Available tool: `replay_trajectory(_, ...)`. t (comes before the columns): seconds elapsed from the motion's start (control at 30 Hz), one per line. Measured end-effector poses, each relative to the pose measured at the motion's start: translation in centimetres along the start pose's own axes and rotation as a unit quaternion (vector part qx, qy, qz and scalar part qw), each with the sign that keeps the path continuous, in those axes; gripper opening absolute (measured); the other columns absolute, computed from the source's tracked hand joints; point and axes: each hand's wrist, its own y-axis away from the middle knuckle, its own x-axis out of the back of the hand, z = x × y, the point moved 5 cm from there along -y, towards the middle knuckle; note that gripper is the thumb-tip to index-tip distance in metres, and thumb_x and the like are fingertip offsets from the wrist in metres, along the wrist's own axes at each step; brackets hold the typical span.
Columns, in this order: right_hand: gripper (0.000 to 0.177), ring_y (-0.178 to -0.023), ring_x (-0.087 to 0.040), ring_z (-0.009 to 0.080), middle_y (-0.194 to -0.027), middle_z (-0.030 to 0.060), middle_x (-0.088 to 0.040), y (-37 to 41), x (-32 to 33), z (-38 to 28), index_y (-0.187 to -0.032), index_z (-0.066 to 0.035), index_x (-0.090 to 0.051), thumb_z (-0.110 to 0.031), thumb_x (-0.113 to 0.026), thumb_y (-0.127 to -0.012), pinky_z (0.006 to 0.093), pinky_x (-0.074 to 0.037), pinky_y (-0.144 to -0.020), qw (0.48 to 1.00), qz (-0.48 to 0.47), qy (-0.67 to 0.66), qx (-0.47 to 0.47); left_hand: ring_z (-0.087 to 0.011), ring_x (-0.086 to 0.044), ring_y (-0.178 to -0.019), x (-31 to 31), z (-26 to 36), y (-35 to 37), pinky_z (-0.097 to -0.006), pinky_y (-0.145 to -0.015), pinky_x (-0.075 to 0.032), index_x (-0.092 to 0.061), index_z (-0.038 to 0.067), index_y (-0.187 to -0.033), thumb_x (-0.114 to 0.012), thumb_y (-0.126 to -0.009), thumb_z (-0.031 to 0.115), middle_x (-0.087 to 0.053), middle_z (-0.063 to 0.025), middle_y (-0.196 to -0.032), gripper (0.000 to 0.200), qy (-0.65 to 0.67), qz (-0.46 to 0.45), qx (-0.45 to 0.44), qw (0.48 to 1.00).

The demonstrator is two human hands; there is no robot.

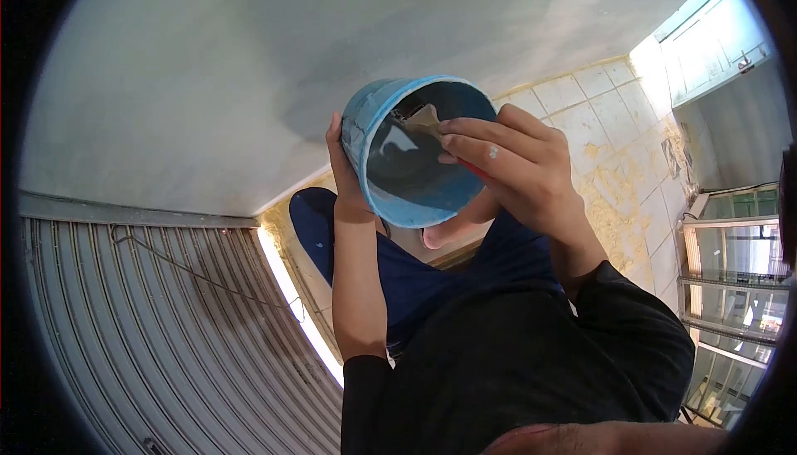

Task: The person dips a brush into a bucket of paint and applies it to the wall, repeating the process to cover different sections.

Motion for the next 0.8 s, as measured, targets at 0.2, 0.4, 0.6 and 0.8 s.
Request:
replay_trajectory(0.2, 0.035, -0.076, -0.069, 0.0241, -0.104, 0.0125, -0.075, 1.4, -0.5, 0.0, -0.1, -0.004, -0.068, -0.004, -0.082, -0.067, 0.0322, -0.053, -0.059, 0.997, -0.054, -0.047, -0.03, -0.0252, -0.065, -0.114, 0.8, -0.1, 0.1, -0.0448, -0.101, -0.052, -0.068, 0.01, -0.126, -0.05, -0.1, 0.062, -0.07, -0.0093, -0.124, 0.061, -0.016, 0.02, -0.015, 1.0)
replay_trajectory(0.4, 0.029, -0.086, -0.075, 0.0303, -0.105, 0.0139, -0.075, 1.8, 1.4, 0.6, -0.1, -0.002, -0.066, 0.003, -0.078, -0.073, 0.0348, -0.059, -0.068, 0.99, -0.056, -0.105, -0.073, -0.0251, -0.065, -0.116, 1.1, 0.0, 0.1, -0.0452, -0.102, -0.051, -0.068, 0.01, -0.126, -0.05, -0.1, 0.062, -0.07, -0.0083, -0.125, 0.06, -0.054, 0.053, -0.024, 0.997)
replay_trajectory(0.6, 0.029, -0.093, -0.075, 0.0331, -0.105, 0.0136, -0.075, 1.5, 1.4, 0.8, -0.101, -0.001, -0.066, 0.007, -0.076, -0.075, 0.0378, -0.062, -0.073, 0.982, -0.114, -0.112, -0.1, -0.0256, -0.066, -0.114, 0.9, -0.3, -0.1, -0.044, -0.102, -0.052, -0.067, 0.008, -0.127, -0.051, -0.1, 0.06, -0.071, -0.0084, -0.123, 0.06, -0.063, 0.069, -0.015, 0.995)
replay_trajectory(0.8, 0.03, -0.09, -0.074, 0.034, -0.104, 0.015, -0.074, 1.8, 0.4, 1.4, -0.103, -0.001, -0.065, 0.008, -0.075, -0.075, 0.0393, -0.06, -0.073, 0.977, -0.152, -0.093, -0.113, -0.0255, -0.068, -0.113, 0.5, -0.4, 0.2, -0.0439, -0.101, -0.053, -0.066, 0.007, -0.127, -0.051, -0.1, 0.061, -0.071, -0.01, -0.122, 0.062, -0.047, 0.056, 0.009, 0.997)
